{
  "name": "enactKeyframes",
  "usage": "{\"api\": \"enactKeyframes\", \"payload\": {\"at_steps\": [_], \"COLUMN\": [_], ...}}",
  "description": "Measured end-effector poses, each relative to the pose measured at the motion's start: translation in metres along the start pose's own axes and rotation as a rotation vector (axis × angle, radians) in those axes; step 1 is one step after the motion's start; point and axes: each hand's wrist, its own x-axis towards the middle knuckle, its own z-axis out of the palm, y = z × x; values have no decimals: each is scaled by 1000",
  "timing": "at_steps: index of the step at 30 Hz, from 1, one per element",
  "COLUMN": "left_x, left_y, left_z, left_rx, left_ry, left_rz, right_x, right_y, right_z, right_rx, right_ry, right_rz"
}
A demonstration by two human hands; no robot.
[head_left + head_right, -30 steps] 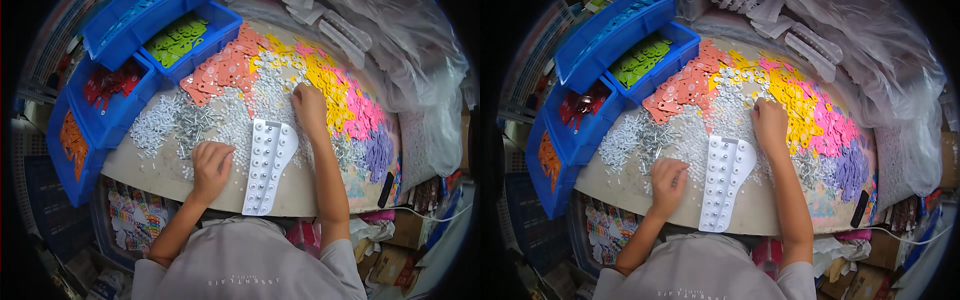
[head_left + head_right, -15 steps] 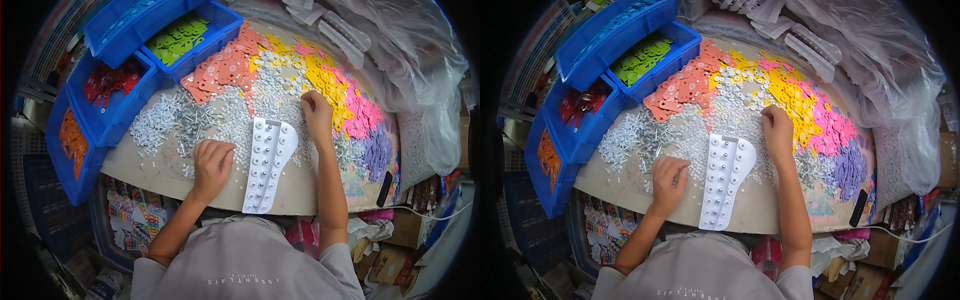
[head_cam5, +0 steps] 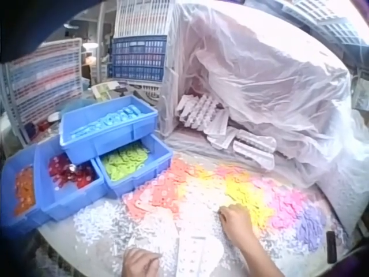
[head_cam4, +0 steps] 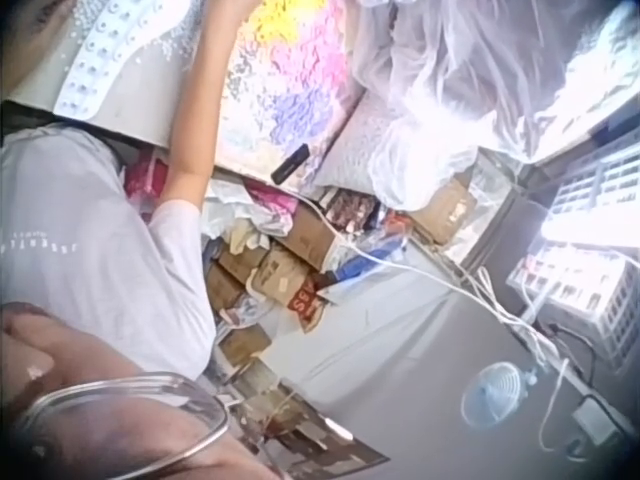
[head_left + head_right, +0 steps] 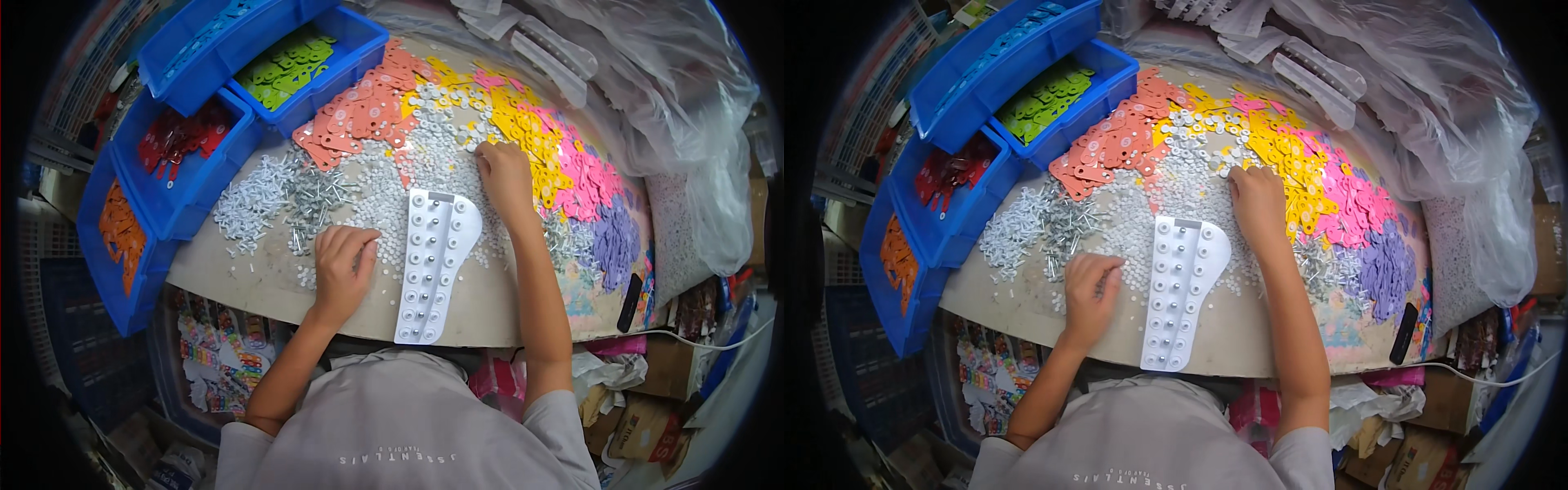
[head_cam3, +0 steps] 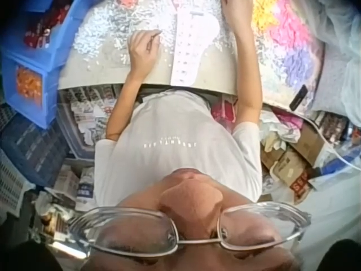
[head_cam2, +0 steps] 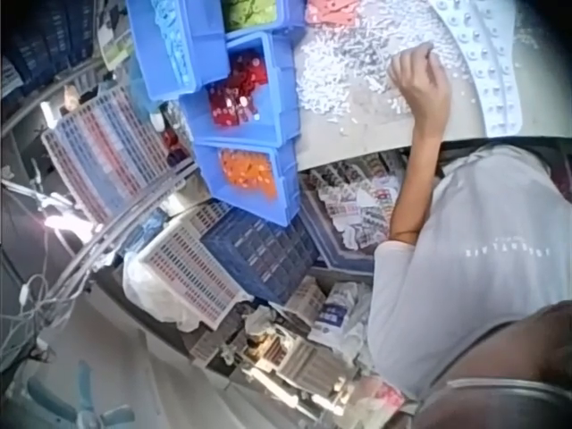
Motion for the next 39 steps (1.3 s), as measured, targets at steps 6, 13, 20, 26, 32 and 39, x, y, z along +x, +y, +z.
{"api": "enactKeyframes", "payload": {"at_steps": [6, 13, 20, 26, 32, 39], "left_x": [-2, -2, -16, -26, -26, -31], "left_y": [1, 44, 43, 33, 36, 42], "left_z": [-2, -14, -22, -28, -14, -1], "left_rx": [-16, -365, -574, -577, -375, -251], "left_ry": [-14, -75, -334, -329, -360, -345], "left_rz": [-9, 17, -169, -494, -87, -59], "right_x": [-6, -75, -122, -147, -151, -154], "right_y": [-9, -101, -139, -119, -123, -127], "right_z": [-8, -85, -84, -77, -70, -58], "right_rx": [-104, 589, 944, 866, 827, 832], "right_ry": [34, -145, -358, -244, -223, -209], "right_rz": [-18, 94, 327, 530, 495, 465]}}
